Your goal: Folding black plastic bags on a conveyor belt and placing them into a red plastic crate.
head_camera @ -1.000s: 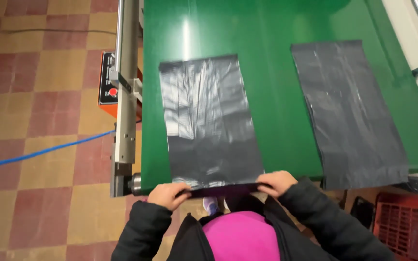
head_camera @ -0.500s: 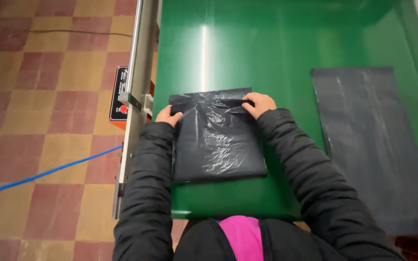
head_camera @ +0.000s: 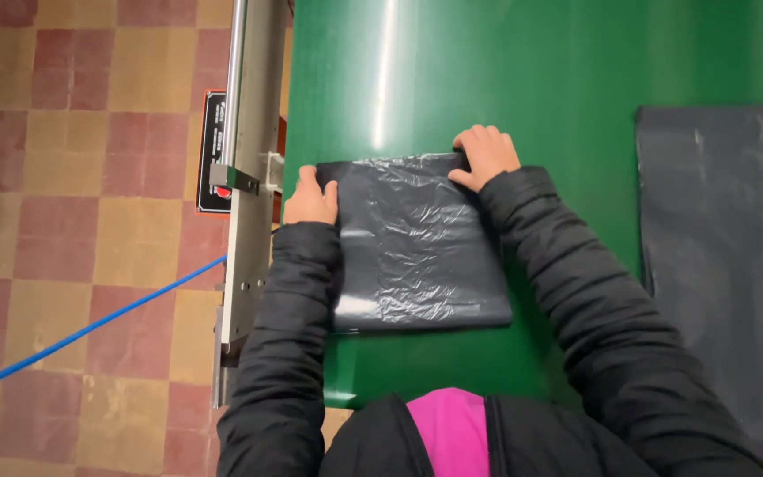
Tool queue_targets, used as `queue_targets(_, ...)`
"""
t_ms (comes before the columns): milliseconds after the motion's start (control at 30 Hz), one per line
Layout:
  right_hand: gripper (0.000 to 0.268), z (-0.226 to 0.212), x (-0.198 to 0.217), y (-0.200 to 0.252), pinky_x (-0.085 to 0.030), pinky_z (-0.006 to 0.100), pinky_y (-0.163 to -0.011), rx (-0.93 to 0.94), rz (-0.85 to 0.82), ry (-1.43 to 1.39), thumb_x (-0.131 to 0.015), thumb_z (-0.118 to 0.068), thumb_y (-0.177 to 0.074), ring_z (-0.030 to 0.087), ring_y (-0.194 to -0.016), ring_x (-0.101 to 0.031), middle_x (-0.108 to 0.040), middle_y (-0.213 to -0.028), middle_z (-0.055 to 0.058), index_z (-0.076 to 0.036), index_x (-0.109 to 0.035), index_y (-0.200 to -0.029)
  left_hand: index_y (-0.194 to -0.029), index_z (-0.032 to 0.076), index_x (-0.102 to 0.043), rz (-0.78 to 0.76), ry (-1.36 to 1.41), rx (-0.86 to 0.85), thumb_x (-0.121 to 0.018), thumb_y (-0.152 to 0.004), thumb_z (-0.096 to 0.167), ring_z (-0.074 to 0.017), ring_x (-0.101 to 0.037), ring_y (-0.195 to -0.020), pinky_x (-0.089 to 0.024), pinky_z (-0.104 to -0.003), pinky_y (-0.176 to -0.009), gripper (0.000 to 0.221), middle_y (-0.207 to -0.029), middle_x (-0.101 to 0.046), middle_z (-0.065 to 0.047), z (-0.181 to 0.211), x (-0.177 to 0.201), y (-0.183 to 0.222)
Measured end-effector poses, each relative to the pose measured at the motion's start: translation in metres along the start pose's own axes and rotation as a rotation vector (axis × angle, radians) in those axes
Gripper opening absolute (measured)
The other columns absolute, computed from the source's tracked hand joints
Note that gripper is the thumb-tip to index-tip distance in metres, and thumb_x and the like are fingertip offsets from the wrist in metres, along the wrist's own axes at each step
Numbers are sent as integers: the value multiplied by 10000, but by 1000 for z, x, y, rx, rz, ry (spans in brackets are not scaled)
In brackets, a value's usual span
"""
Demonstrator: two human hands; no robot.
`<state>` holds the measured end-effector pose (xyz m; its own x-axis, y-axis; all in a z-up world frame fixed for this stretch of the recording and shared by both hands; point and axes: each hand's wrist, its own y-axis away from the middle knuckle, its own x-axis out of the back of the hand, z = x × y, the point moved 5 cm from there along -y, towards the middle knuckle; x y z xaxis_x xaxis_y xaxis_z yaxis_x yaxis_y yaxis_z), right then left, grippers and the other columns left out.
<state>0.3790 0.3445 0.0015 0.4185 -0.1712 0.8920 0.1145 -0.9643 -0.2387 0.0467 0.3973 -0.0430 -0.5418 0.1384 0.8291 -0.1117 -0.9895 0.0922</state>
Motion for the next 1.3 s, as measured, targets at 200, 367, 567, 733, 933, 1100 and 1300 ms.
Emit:
queue_targets(200, 200, 5, -32, -13, -434, 463, -835, -139, -336, 176, -774, -203, -778, 332, -982, -589, -666, -924, 75, -126, -658, -921, -1282, 112, -566, -176, 548, -99, -675, -909, 431, -255, -687, -957, -570, -389, -877, 504, -1168, -700, -97, 56, 5, 87)
queue_targets(367, 229, -75, 33, 46, -424, 457, -818, 2, -26, -39, -735, -117, -787, 347, -941, -580, -635, -936, 93, -106, -633, -992, -1383, 114, -513, -613, 1471, 375, -368, -900, 717, -246, -583, -1312, -407, -450, -1045, 786, -1456, -581, -114, -6, -60, 98)
queue_targets(567, 240, -154, 56, 173, -425, 433, -781, 228, 95, 28, -743, -51, -649, 289, -917, -578, -628, -913, 38, -150, -657, -850, -1532, 35, -439, -612, 1951, 252, -268, -985, 765, -312, -492, -1371, -345, -468, -1173, 928, -1543, -477, -140, -67, -53, 113)
queue_targets(733, 241, -158, 30, 207, -462, 409, -802, 260, 123, 49, -708, -21, -664, 253, -975, -606, -657, -996, 6, -135, -645, -867, -1514, 24, -458, -520, 1663, 230, -427, -1056, 512, -281, -482, -1401, -345, -411, -1186, 670, -1548, -505, -112, -89, -57, 139)
queue_targets(933, 221, -161, 26, 215, -506, 413, -852, 267, 100, 62, -686, 0, -721, 278, -1049, -620, -675, -1097, 62, -81, -630, -919, -1330, -15, -541, 228, 159, -690, -801, -783, 315, -409, -438, -1322, -368, -487, -1082, 690, -1417, -501, -227, 4, 82, 221)
queue_targets(1100, 425, -207, 39, 208, -483, 495, -1015, 243, 91, 129, -629, -29, -624, 433, -1222, -552, -606, -1223, 242, 47, -631, -1042, -1058, 130, -708, 79, -455, -1045, -735, -897, 150, -221, -646, -1002, -505, -391, -772, 164, -1009, -660, -5, -30, 24, 235)
queue_targets(1300, 615, -241, -34, 244, -391, 550, -1118, 359, -21, -75, -683, -61, -705, 429, -1343, -505, -567, -1390, 246, 53, -580, -1301, -811, 152, -720, -398, -393, -1084, -670, -866, 203, -259, -702, -796, -565, -443, -652, 90, -830, -714, -62, 36, -4, 261)
